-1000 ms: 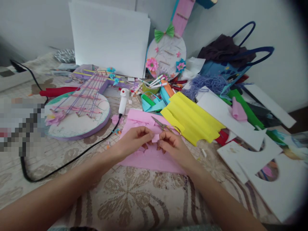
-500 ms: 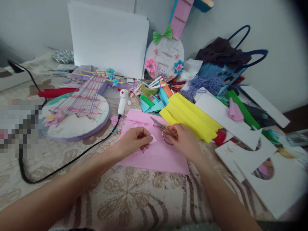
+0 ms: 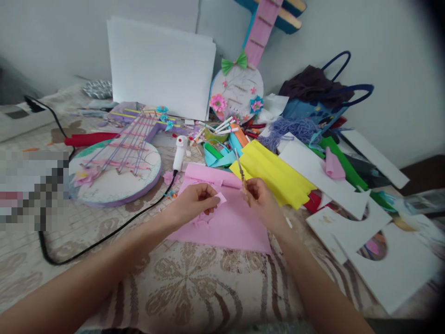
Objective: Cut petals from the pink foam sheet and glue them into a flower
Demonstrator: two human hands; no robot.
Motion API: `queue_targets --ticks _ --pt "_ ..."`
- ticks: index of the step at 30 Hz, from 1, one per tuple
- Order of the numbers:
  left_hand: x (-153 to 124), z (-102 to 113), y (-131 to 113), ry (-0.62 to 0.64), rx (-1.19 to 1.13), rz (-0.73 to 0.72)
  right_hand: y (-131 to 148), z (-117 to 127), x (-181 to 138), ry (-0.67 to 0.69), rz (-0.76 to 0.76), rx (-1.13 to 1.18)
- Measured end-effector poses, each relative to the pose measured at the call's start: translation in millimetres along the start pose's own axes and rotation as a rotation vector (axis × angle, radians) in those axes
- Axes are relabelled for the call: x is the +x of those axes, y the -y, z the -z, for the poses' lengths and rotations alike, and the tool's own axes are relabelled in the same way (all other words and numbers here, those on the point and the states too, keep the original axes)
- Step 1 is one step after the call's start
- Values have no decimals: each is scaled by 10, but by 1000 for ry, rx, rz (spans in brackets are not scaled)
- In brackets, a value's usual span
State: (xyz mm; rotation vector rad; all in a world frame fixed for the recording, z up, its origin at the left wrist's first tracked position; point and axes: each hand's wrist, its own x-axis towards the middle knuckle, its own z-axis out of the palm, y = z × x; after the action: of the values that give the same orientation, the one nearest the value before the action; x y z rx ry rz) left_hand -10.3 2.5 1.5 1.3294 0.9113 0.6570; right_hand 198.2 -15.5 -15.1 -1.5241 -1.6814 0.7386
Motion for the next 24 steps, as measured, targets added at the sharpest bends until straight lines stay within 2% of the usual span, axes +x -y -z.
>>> queue_targets --ticks 2,4,8,12,14,19,24 --pt "7 9 -24 -3 39 -16 71 -33 -1 90 -33 234" --pt "16 14 -52 3 86 -31 156 -70 0 167 -74 359" --pt "44 18 -121 17 234 -98 312 -121 27 244 -116 406" --pt "86 42 -167 -10 366 -154 356 -143 80 281 -120 410" --pt "108 59 -159 -27 332 -136 341 -158 99 267 -133 421" --pt "127 53 -95 -18 79 14 309 -211 109 222 -160 434" --pt "132 29 -70 -17 24 13 285 -230 84 233 -156 440"
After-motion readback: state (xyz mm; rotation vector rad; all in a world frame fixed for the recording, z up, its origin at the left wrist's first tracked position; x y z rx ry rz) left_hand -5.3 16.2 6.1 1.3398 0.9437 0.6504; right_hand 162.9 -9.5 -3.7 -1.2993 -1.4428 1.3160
